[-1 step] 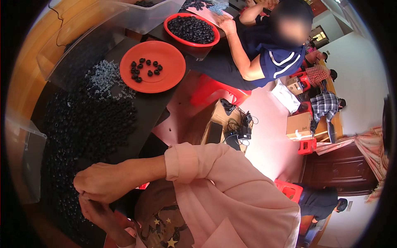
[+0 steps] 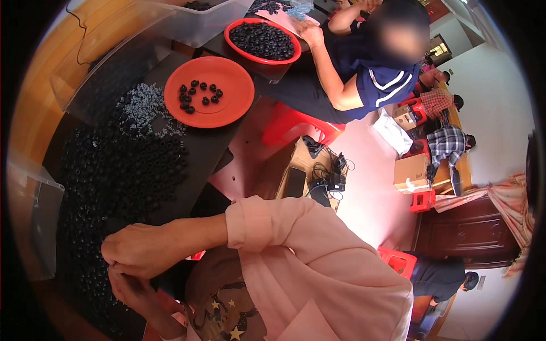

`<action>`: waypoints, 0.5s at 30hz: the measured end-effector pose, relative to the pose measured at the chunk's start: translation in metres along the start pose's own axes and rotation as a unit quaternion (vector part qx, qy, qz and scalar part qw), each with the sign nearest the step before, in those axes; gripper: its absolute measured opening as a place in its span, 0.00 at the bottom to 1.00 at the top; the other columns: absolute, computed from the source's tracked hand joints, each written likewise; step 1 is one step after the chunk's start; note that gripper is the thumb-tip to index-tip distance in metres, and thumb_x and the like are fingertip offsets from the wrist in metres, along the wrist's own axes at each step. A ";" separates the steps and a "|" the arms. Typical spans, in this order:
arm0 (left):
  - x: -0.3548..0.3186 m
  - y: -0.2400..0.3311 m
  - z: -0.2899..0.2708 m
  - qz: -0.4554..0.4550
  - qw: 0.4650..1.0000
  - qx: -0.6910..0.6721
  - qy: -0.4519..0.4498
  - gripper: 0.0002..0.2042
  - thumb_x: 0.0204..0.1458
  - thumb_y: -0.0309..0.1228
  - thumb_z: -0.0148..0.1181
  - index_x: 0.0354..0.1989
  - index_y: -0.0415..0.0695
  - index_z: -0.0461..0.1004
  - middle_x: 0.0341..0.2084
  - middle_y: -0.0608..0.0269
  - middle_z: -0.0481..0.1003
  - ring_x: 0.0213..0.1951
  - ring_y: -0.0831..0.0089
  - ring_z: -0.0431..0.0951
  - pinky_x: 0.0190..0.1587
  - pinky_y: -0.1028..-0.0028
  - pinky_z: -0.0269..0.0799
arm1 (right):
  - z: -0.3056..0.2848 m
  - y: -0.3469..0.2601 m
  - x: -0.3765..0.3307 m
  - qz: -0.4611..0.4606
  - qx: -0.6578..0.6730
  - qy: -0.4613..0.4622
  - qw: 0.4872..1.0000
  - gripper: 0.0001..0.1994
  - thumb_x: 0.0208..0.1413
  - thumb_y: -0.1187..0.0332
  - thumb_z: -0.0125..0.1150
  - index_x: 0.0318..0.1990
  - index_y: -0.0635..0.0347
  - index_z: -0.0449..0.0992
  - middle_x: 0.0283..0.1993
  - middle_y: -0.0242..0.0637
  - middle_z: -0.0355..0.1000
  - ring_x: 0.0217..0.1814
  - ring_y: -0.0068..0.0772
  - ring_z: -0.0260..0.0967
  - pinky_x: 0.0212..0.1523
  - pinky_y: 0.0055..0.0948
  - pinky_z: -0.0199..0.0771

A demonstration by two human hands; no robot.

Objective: The person assembles toggle stoppers by fitting inner pieces into outer casings by hand and placing the assembled pieces onto a plate.

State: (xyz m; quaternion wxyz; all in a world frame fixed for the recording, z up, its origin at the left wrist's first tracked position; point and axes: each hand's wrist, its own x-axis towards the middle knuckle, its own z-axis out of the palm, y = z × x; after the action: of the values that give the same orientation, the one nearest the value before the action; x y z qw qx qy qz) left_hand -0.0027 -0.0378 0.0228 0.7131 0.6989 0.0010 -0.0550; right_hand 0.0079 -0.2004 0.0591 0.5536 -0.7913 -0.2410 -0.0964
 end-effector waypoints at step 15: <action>-0.006 -0.008 -0.019 -0.008 0.992 -0.118 -0.052 0.14 0.61 0.41 0.50 0.39 0.41 0.72 0.30 0.73 0.68 0.30 0.88 0.65 0.28 0.89 0.55 | 0.031 -0.001 -0.006 -0.012 0.040 0.082 0.996 0.10 0.52 0.69 0.56 0.23 0.65 0.71 0.28 0.44 0.71 0.29 0.48 0.70 0.29 0.40 0.68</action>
State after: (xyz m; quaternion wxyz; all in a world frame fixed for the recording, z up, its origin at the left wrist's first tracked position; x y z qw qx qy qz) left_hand -0.0081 -0.0189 0.0147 0.7894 0.6057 -0.0236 -0.0968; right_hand -0.0016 -0.1732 0.0456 0.6015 -0.7549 -0.2079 -0.1583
